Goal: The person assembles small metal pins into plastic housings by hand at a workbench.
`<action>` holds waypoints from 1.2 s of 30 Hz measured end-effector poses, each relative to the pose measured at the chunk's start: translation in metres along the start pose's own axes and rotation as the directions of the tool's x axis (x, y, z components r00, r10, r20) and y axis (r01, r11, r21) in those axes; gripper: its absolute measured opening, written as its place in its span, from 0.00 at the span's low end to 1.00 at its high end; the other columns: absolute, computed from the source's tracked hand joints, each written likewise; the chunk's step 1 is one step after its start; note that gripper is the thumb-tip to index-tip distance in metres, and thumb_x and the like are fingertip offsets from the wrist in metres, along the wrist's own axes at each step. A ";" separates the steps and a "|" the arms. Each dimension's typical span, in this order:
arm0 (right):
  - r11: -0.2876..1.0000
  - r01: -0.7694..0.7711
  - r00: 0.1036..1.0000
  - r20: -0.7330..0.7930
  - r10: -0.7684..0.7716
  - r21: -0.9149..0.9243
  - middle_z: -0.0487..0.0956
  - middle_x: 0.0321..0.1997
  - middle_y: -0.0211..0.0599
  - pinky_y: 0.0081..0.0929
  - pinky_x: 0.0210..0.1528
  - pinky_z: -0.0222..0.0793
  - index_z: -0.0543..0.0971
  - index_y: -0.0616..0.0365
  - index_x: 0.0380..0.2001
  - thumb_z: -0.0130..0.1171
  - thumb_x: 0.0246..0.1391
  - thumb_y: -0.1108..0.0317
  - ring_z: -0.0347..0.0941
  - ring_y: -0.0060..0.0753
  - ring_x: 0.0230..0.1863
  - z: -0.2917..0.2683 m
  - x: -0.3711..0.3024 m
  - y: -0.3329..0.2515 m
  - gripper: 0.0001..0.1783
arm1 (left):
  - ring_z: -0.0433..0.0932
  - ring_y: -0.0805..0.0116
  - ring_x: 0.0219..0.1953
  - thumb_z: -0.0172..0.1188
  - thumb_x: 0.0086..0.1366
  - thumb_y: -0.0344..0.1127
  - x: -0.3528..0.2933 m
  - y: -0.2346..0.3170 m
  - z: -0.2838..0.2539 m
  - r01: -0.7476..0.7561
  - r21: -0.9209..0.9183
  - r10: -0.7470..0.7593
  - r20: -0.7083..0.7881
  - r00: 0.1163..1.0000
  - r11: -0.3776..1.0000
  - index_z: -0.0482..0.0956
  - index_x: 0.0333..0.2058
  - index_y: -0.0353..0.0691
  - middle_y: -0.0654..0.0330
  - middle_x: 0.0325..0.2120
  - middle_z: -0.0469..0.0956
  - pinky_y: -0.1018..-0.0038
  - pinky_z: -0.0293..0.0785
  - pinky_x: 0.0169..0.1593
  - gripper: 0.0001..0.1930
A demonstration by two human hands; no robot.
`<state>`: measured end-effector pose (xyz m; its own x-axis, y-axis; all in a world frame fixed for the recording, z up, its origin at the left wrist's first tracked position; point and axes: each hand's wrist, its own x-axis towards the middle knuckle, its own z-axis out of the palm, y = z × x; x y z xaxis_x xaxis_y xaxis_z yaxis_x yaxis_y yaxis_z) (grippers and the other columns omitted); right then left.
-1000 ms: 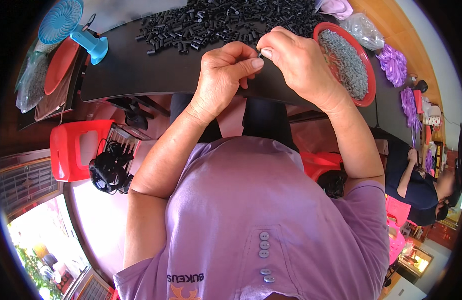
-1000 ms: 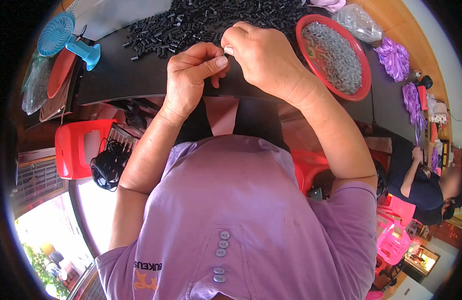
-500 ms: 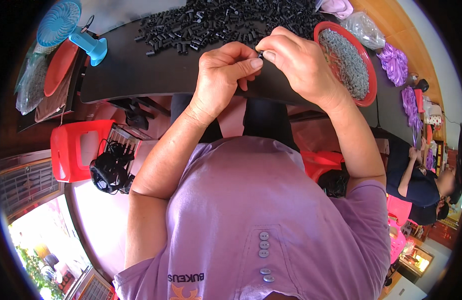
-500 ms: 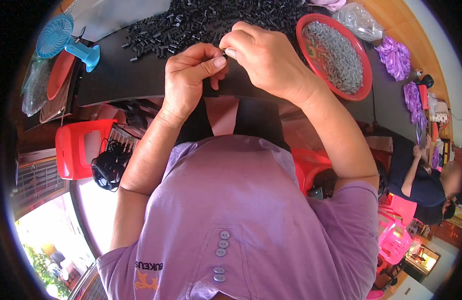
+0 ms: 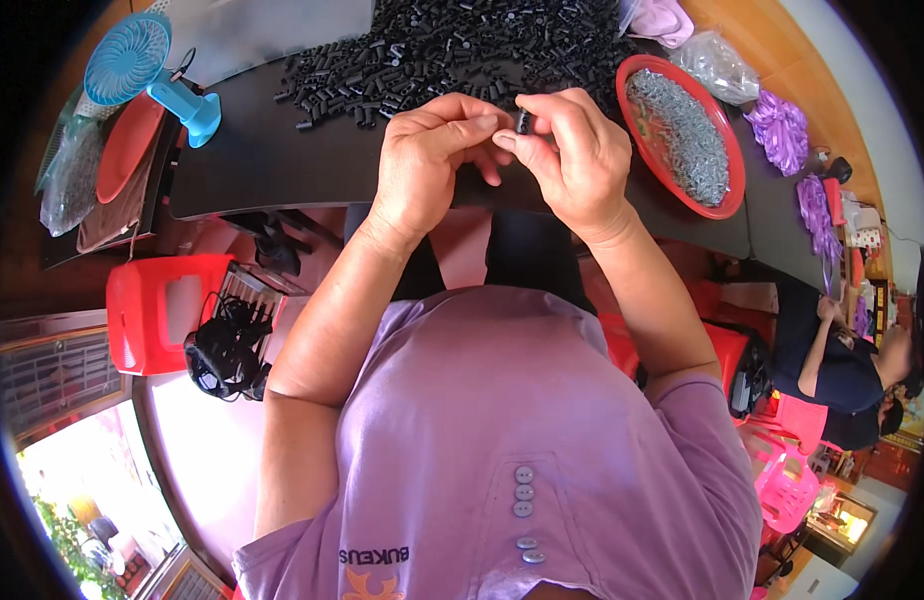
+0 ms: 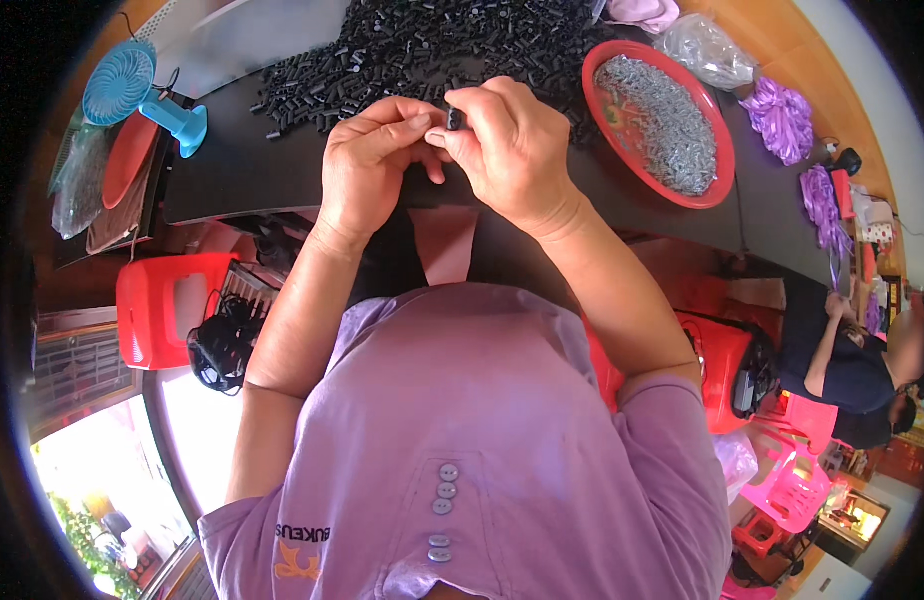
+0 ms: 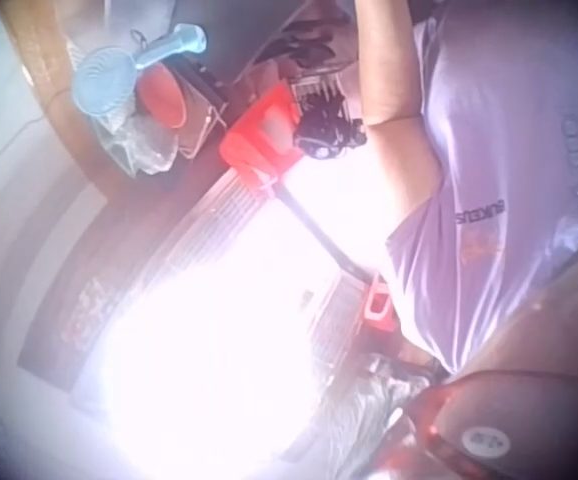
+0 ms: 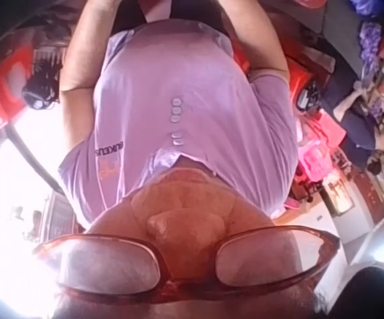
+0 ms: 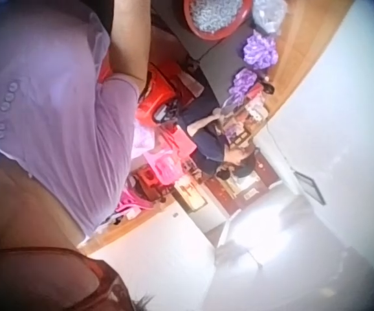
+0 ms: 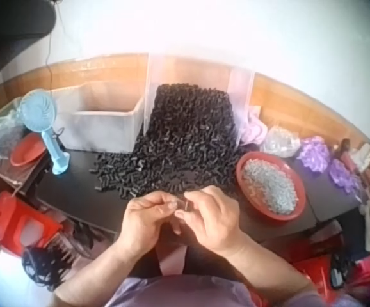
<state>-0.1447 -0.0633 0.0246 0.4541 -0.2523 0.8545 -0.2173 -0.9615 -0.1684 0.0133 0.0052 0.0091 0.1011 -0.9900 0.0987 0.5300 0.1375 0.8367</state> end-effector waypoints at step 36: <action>0.996 0.047 0.997 0.056 -0.043 -0.072 0.72 0.28 0.32 0.30 0.26 0.71 0.77 0.55 0.33 0.68 0.41 0.68 0.73 0.36 0.27 -0.012 -0.005 -0.007 0.14 | 0.79 0.70 0.30 0.62 0.63 0.28 -0.002 0.002 0.004 0.035 0.037 -0.040 0.139 0.990 0.999 0.82 0.35 0.30 0.57 0.28 0.81 0.76 0.75 0.32 0.06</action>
<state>-0.1560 -0.0545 0.0274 0.5107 -0.2161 0.8322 -0.2571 -0.9620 -0.0921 0.0109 0.0071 0.0129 -0.0381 -0.9896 0.1386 0.5015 0.1010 0.8593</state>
